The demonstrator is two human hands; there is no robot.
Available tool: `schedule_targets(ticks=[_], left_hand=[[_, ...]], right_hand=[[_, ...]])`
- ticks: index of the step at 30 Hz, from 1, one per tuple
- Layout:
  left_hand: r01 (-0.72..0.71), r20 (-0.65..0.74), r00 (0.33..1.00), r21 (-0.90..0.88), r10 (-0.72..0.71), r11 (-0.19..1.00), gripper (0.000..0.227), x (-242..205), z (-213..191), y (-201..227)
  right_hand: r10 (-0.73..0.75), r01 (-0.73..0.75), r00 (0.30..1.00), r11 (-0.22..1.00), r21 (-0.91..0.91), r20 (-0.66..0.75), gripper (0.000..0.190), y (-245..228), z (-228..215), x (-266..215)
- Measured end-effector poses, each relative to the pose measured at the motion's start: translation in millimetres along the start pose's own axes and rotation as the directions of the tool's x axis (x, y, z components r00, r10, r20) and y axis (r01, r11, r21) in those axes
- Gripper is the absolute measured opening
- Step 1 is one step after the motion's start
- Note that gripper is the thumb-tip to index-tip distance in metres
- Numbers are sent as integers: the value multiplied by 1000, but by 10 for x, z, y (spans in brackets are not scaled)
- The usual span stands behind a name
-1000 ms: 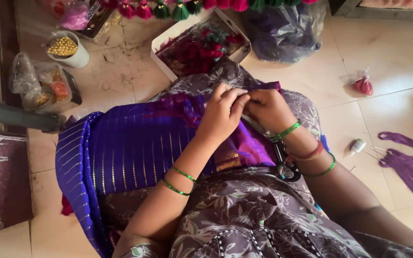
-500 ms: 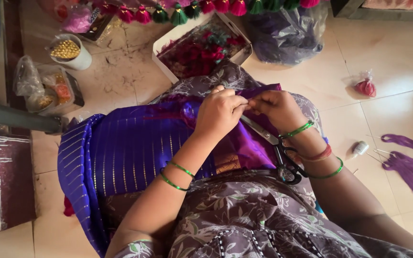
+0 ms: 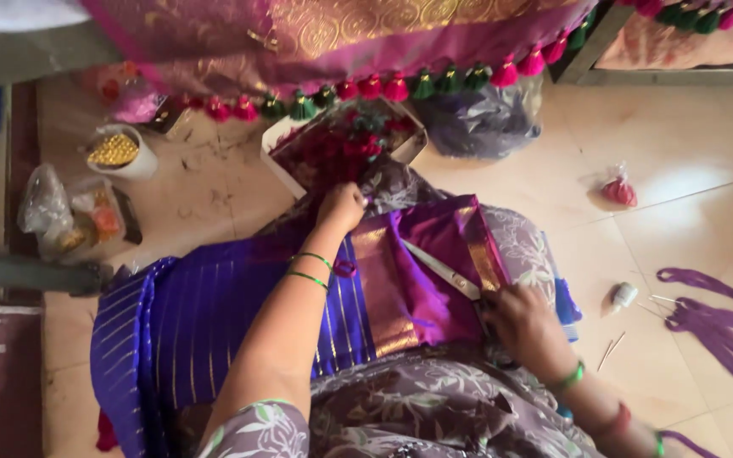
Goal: The recorder is attaching decorative tassels and ornaments to the edge of a purple and blue saree.
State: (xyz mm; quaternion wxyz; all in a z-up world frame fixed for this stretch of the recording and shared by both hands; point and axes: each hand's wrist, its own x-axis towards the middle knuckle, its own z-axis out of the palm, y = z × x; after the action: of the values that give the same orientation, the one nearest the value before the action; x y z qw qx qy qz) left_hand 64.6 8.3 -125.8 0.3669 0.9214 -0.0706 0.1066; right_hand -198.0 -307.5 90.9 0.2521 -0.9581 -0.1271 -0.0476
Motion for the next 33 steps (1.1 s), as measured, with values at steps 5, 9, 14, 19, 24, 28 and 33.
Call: schedule_targets(ticks=[5,9,14,19,24,28,33], left_hand=[[299,274,913,53,-302,953,14,-179,74,141],[232,81,969,9,-232,973,14,-190,-242,442],[-177,-310,935,5,170,984,14,-32,-738,714],[246,163,969,-719,-187,650,6,-34,-1023,959],[397,360,913,-890,-191,224,6,-142,-1371,1278],[415,407,907,-908,-105,63,4,-221,-1537,1354],[459,463,886,-863,-32,209,3,-312,-1583,1377]], right_hand=[[-205,200,979,963,-180,-9,38,-93,-84,-386],[-252,272,962,924,-269,110,35,209,40,-624],[200,-132,929,965,-225,313,38,657,-141,-450],[352,-723,661,536,436,663,54,368,-293,-176],[224,-613,787,382,691,574,57,1,201,0],[56,-562,818,289,775,573,52,-93,468,207],[-3,-557,814,277,783,580,45,-229,425,456]])
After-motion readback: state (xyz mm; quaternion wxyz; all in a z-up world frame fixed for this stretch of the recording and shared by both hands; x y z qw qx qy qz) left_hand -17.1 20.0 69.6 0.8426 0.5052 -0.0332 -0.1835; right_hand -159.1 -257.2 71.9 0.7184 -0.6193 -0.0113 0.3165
